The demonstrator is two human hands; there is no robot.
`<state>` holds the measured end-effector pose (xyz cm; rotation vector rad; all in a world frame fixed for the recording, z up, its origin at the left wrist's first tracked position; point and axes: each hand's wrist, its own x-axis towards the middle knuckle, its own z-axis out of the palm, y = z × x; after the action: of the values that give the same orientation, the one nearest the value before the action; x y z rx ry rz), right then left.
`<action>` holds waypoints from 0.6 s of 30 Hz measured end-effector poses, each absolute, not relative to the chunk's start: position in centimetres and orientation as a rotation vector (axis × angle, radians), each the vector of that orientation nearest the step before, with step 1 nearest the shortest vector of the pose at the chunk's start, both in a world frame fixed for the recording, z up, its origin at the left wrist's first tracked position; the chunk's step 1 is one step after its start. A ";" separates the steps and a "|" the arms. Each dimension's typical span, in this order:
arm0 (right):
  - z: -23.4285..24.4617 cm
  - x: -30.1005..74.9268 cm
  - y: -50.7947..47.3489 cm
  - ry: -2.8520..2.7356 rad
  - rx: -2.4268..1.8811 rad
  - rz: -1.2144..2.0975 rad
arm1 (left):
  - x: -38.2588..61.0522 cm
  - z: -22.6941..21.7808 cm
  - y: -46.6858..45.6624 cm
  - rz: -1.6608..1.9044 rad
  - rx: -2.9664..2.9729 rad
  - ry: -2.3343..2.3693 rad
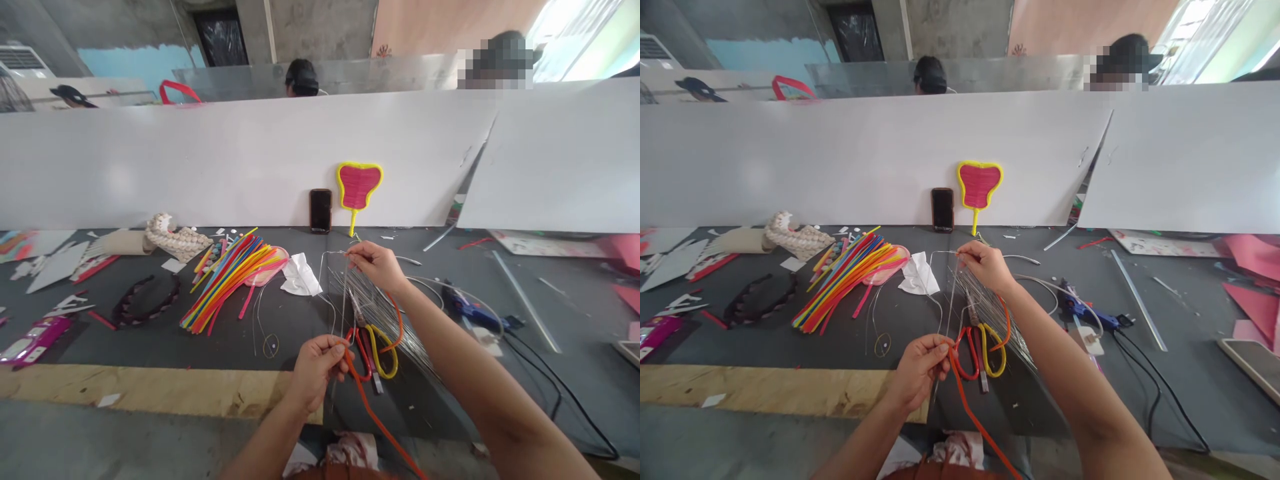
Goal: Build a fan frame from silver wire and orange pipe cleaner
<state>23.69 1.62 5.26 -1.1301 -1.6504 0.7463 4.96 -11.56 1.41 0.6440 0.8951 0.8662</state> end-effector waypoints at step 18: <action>4.6 23.9 1.5 -1.859 -1.220 0.415 | 5.0 1.2 -11.5 0.896 0.592 0.908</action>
<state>23.85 1.47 4.61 -1.2201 -1.8591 0.4154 4.99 -11.45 1.22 0.5918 0.9085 0.8959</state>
